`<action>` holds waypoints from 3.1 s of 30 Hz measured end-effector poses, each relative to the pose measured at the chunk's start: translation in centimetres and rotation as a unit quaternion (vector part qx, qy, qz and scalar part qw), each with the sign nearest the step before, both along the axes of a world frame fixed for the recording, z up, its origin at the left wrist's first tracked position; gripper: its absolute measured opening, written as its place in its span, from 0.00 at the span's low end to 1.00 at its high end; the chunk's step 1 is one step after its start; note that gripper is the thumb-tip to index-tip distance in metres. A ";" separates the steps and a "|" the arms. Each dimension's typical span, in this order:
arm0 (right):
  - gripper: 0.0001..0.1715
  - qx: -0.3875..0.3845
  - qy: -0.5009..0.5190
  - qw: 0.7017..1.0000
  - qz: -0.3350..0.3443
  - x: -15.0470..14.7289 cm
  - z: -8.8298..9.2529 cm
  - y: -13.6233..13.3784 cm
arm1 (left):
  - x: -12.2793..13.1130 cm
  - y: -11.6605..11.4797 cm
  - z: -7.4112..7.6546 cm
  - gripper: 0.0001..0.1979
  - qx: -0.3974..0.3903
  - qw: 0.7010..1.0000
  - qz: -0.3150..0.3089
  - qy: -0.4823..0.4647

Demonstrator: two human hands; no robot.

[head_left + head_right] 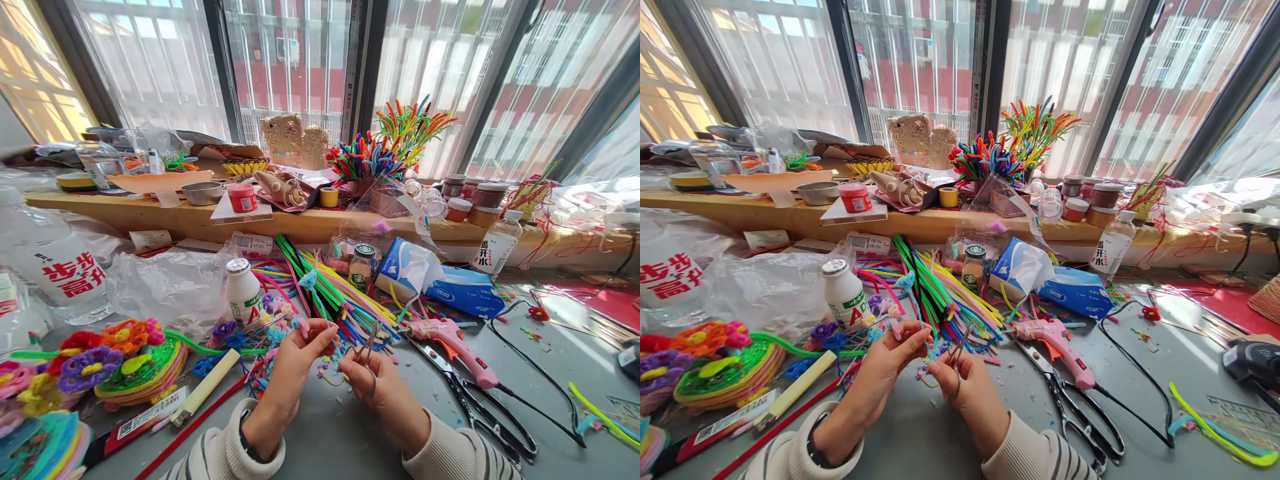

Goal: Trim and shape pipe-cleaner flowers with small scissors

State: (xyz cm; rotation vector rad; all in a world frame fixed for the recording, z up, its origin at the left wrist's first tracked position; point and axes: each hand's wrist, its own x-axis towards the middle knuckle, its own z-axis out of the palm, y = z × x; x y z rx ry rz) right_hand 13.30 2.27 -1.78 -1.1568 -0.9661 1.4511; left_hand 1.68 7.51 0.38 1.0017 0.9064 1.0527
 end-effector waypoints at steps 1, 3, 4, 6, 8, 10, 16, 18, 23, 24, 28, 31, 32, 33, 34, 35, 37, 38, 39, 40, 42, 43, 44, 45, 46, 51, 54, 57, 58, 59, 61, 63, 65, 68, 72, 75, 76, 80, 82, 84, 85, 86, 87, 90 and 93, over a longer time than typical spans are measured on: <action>0.16 -0.002 0.008 1.000 0.000 -0.1 0.0 0.0 | 0.0 0.0 0.0 0.08 0.001 1.000 0.005 -0.003; 0.17 0.000 0.019 1.000 0.006 -0.1 0.1 0.0 | -0.1 0.0 0.0 0.08 -0.003 1.000 0.013 -0.006; 0.17 0.003 0.017 1.000 0.012 0.0 0.1 0.1 | -0.1 0.0 0.0 0.09 -0.007 1.000 0.016 -0.008; 0.18 0.015 -0.007 1.000 0.020 0.3 0.1 0.3 | -0.1 0.0 0.0 0.09 -0.013 1.000 0.017 -0.016; 0.20 0.027 -0.042 0.998 0.026 0.8 -0.1 0.6 | -0.2 0.1 0.1 0.08 -0.019 0.999 0.018 -0.032; 0.24 0.040 -0.069 0.995 0.056 1.1 -0.3 0.7 | -0.3 0.2 0.3 0.08 -0.024 0.998 0.019 -0.054; 0.35 0.161 -0.208 0.954 0.146 0.6 0.1 -0.2 | -0.6 0.4 0.7 0.07 -0.042 0.994 0.022 -0.102; 0.36 0.187 -0.238 0.942 0.147 0.4 0.3 -0.4 | -0.6 0.4 0.8 0.07 -0.046 0.993 0.023 -0.104; 0.39 0.222 -0.318 0.907 0.164 0.5 0.4 -0.3 | -0.6 0.3 0.8 0.06 -0.044 0.994 0.016 -0.103; 0.40 0.223 -0.328 0.902 0.170 0.5 0.3 -0.2 | -0.6 0.3 0.8 0.06 -0.045 0.993 0.015 -0.104; 0.40 0.214 -0.347 0.895 0.179 0.5 0.0 -0.2 | -0.5 0.3 0.6 0.06 -0.051 0.993 0.007 -0.105; 0.40 0.202 -0.352 0.896 0.181 0.4 0.0 -0.2 | -0.5 0.4 0.6 0.06 -0.056 0.993 0.001 -0.106; 0.40 0.198 -0.351 0.896 0.186 0.4 0.0 -0.2 | -0.5 0.4 0.7 0.06 -0.058 0.992 0.002 -0.111; 0.39 0.195 -0.349 0.897 0.191 0.4 0.0 -0.2 | -0.5 0.5 0.8 0.05 -0.059 0.991 0.007 -0.121; 0.39 0.192 -0.348 0.897 0.193 0.4 0.0 -0.3 | -0.5 0.6 0.9 0.05 -0.058 0.989 0.015 -0.132; 0.39 0.190 -0.346 0.898 0.192 0.3 0.0 -0.3 | -0.5 0.7 1.1 0.05 -0.055 0.987 0.025 -0.147; 0.39 0.186 -0.341 0.904 0.178 0.3 -0.1 -0.4 | -0.4 0.9 1.3 0.06 -0.048 0.985 0.043 -0.163; 0.40 0.185 -0.335 0.908 0.168 0.3 -0.1 -0.4 | -0.4 1.0 1.4 0.06 -0.043 0.983 0.051 -0.169; 0.40 0.184 -0.328 0.913 0.159 0.4 -0.1 -0.3 | -0.4 1.1 1.4 0.06 -0.043 0.983 0.052 -0.172; 0.40 0.184 -0.320 0.917 0.151 0.4 -0.1 -0.3 | -0.3 1.2 1.2 0.06 -0.042 0.983 0.051 -0.171; 0.41 0.179 -0.304 0.926 0.132 0.6 -0.1 -0.1 | -0.2 1.4 0.7 0.06 -0.046 0.988 0.034 -0.142; 0.41 0.174 -0.299 0.930 0.122 0.7 -0.1 0.1 | -0.1 1.5 0.4 0.06 -0.056 0.990 0.023 -0.125; 0.40 0.169 -0.295 0.933 0.116 0.8 -0.2 0.2 | -0.1 1.6 0.1 0.05 -0.062 0.991 0.016 -0.114; 0.40 0.163 -0.296 0.934 0.114 0.9 -0.2 0.3 | -0.2 1.7 -0.2 0.05 -0.066 0.992 0.010 -0.104; 0.40 0.156 -0.299 0.934 0.117 0.9 -0.2 0.4 | -0.2 1.8 -0.4 0.05 -0.069 0.993 0.008 -0.100; 0.39 0.132 -0.323 0.926 0.145 0.6 -0.4 0.1 | -0.4 1.4 -0.2 0.05 -0.084 0.990 -0.004 -0.116; 0.39 0.133 -0.326 0.922 0.161 0.5 -0.2 -0.1 | -0.3 0.8 0.3 0.05 -0.089 0.989 -0.017 -0.119; 0.39 0.133 -0.314 0.923 0.179 0.6 -0.1 -0.1 | 0.0 0.5 0.7 0.05 -0.088 0.989 -0.017 -0.121; 0.39 0.134 -0.312 0.923 0.181 0.6 -0.1 -0.1 | 0.0 0.4 0.8 0.05 -0.088 0.988 -0.016 -0.122; 0.39 0.136 -0.311 0.923 0.181 0.6 -0.1 -0.1 | 0.1 0.4 0.8 0.05 -0.090 0.988 -0.016 -0.123; 0.38 0.138 -0.311 0.923 0.179 0.7 -0.3 0.0 | 0.1 0.4 0.9 0.05 -0.091 0.988 -0.019 -0.123; 0.38 0.141 -0.312 0.922 0.180 0.7 -0.4 0.0 | 0.2 0.4 0.9 0.06 -0.091 0.988 -0.022 -0.121; 0.38 0.142 -0.310 0.922 0.183 0.7 -0.4 0.0 | 0.2 0.4 0.9 0.06 -0.093 0.988 -0.020 -0.118; 0.37 0.136 -0.299 0.927 0.182 0.7 -0.3 0.0 | 0.3 0.4 0.8 0.05 -0.090 0.988 -0.023 -0.120; 0.36 0.120 -0.288 0.935 0.166 0.6 -0.1 -0.1 | 0.3 0.4 0.5 0.04 -0.072 0.989 -0.037 -0.120; 0.34 0.111 -0.277 0.942 0.152 0.4 -0.1 -0.2 | 0.3 0.5 0.4 0.04 -0.068 0.989 -0.030 -0.131; 0.34 0.110 -0.275 0.944 0.146 0.4 -0.1 -0.2 | 0.3 0.5 0.4 0.05 -0.069 0.988 -0.026 -0.138; 0.32 0.112 -0.264 0.950 0.120 0.2 -0.1 -0.3 | 0.3 0.4 0.5 0.04 -0.075 0.983 -0.030 -0.163; 0.32 0.115 -0.257 0.953 0.108 0.1 -0.1 -0.4 | 0.3 0.4 0.6 0.04 -0.076 0.982 -0.026 -0.174; 0.32 0.114 -0.249 0.957 0.097 0.1 -0.2 -0.4 | 0.3 0.4 0.6 0.03 -0.076 0.980 -0.020 -0.184; 0.32 0.113 -0.246 0.958 0.094 0.1 -0.3 -0.4 | 0.3 0.4 0.6 0.03 -0.076 0.979 -0.019 -0.187; 0.32 0.112 -0.245 0.959 0.091 0.1 -0.4 -0.4 | 0.2 0.4 0.6 0.03 -0.077 0.979 -0.018 -0.188; 0.32 0.113 -0.246 0.958 0.090 0.1 -0.5 -0.4 | 0.2 0.4 0.6 0.03 -0.077 0.979 -0.017 -0.188; 0.32 0.118 -0.260 0.955 0.083 0.1 -0.8 -0.3 | 0.2 0.5 0.7 0.04 -0.069 0.980 -0.007 -0.184; 0.33 0.120 -0.268 0.953 0.073 0.1 -1.0 -0.2 | 0.3 0.5 0.8 0.04 -0.074 0.980 0.007 -0.185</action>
